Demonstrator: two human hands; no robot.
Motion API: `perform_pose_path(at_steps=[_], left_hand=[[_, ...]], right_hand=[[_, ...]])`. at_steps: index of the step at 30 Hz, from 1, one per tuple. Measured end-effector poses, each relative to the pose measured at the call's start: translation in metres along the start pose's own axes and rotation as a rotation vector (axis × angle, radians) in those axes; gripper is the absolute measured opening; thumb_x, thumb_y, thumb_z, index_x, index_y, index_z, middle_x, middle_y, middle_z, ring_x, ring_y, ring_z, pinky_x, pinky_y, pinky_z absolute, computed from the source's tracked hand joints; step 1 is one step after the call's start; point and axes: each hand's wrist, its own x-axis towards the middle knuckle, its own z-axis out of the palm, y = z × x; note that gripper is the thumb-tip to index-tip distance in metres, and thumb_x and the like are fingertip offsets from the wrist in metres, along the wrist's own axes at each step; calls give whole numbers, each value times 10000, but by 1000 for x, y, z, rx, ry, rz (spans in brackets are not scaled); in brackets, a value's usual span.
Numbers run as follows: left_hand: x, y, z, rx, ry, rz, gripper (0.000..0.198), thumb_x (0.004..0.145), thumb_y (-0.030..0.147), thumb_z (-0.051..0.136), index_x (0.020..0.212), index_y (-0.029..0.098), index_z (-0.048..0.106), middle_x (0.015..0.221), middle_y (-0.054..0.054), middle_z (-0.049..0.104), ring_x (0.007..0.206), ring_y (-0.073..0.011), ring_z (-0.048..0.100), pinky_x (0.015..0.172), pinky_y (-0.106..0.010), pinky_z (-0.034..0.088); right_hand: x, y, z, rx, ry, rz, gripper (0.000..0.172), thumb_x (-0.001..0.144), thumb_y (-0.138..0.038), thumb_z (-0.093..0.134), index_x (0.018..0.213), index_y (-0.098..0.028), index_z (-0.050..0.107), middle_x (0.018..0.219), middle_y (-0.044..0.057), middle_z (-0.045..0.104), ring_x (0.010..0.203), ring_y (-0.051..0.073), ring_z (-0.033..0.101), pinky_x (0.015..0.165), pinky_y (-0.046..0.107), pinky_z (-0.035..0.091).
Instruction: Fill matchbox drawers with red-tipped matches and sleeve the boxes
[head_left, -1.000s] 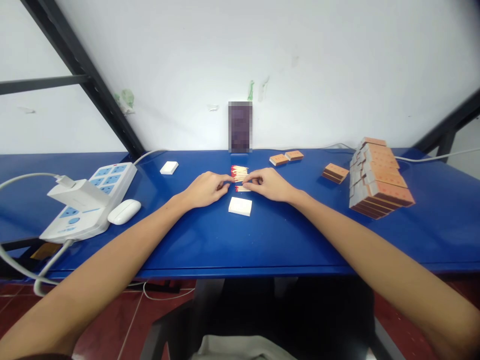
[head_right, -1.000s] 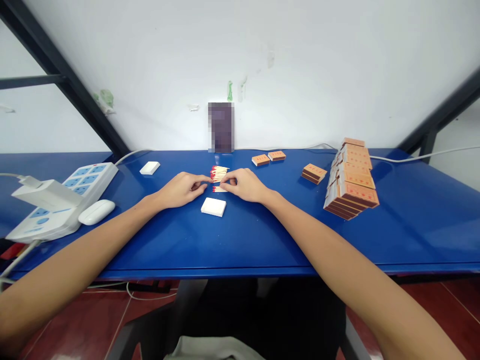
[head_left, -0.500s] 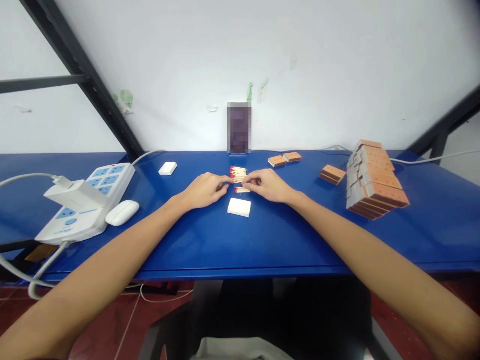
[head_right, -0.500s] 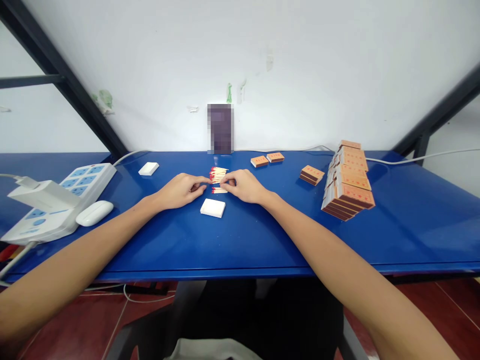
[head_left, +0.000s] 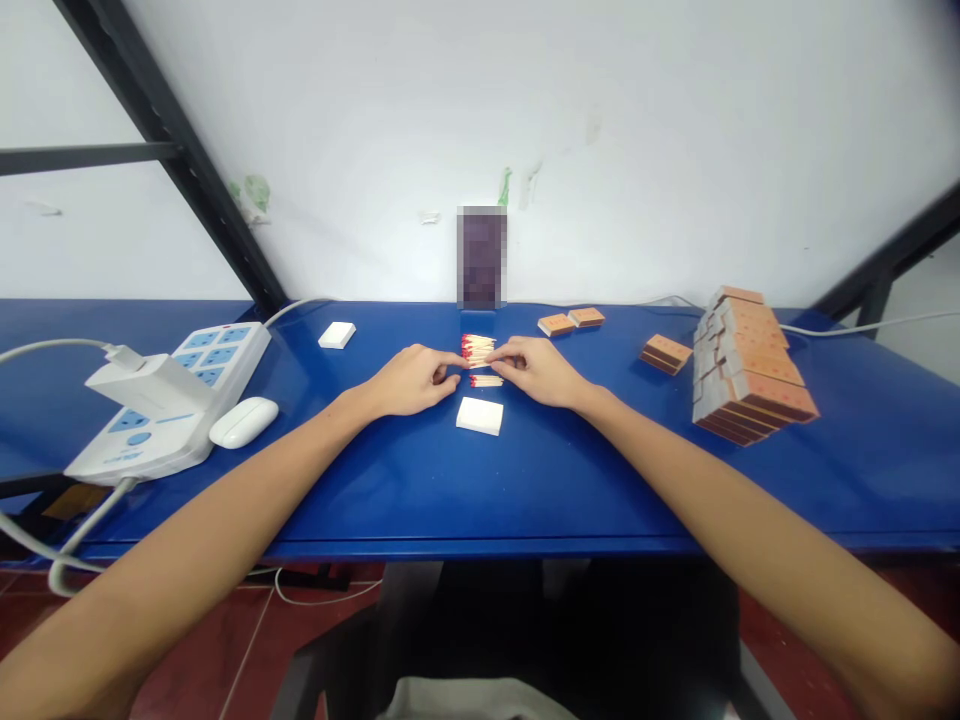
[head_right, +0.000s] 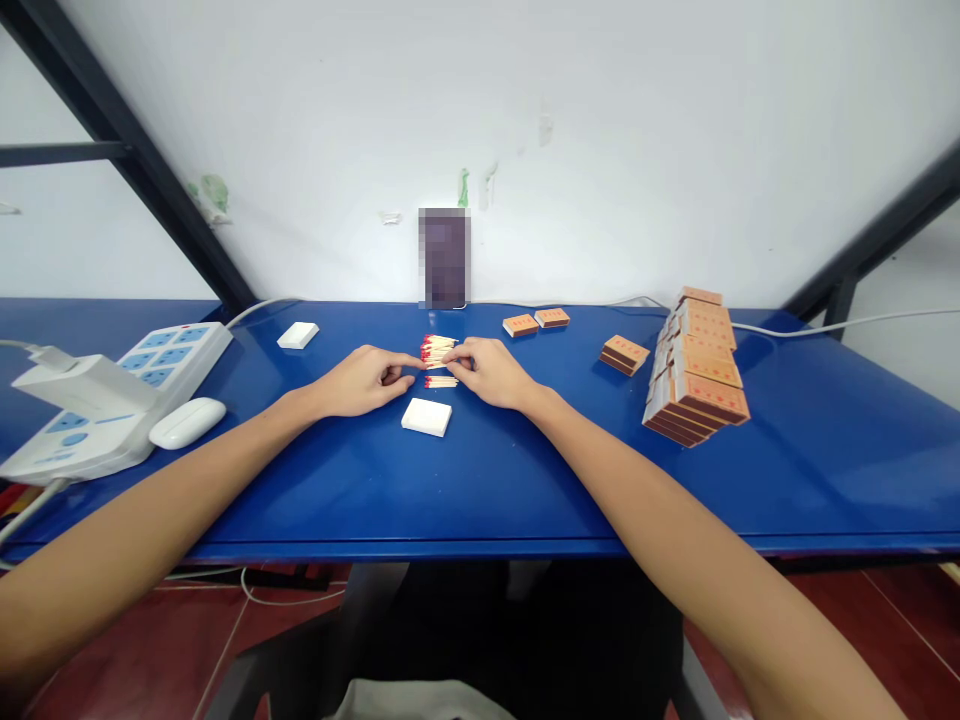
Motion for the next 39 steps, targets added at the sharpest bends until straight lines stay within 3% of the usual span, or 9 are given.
perform_pose_path(at_steps=[15, 22, 31, 35, 39], left_hand=[[-2, 6, -6, -56, -49, 18, 465, 829, 205, 536, 1243, 196, 746, 550, 56, 537, 506, -113, 470, 604, -247, 397], [-5, 7, -6, -79, -54, 83, 448, 821, 194, 549, 1217, 204, 756, 555, 53, 562, 500, -107, 469, 592, -245, 392], [-1, 1, 0, -51, 60, -1, 420, 870, 220, 540, 1248, 185, 720, 636, 36, 634, 568, -129, 571, 641, -255, 426], [0, 2, -1, -11, 57, 16, 364, 880, 211, 531, 1159, 172, 762, 641, 14, 657, 575, -138, 581, 649, -261, 427], [-1, 4, -1, -9, 38, 34, 395, 880, 196, 532, 1207, 167, 750, 611, 18, 643, 560, -138, 568, 647, -261, 423]], right_hand=[[-1, 2, 0, -29, -24, -20, 297, 917, -131, 562, 1071, -179, 811, 776, 33, 640, 687, 143, 518, 705, 282, 381], [-1, 1, 1, -48, -29, -28, 282, 930, -181, 575, 1094, -174, 804, 810, 40, 643, 700, 143, 522, 702, 278, 374], [-1, 0, 1, -45, -24, -32, 281, 921, -152, 582, 1097, -159, 801, 750, 20, 584, 687, 141, 508, 699, 281, 371], [-1, -2, 1, -51, -28, -34, 264, 923, -163, 586, 1071, -160, 804, 747, 16, 575, 691, 140, 508, 702, 281, 372], [-1, -3, 0, -54, -37, -26, 270, 911, -139, 587, 1064, -170, 808, 756, 17, 578, 687, 137, 507, 698, 282, 366]])
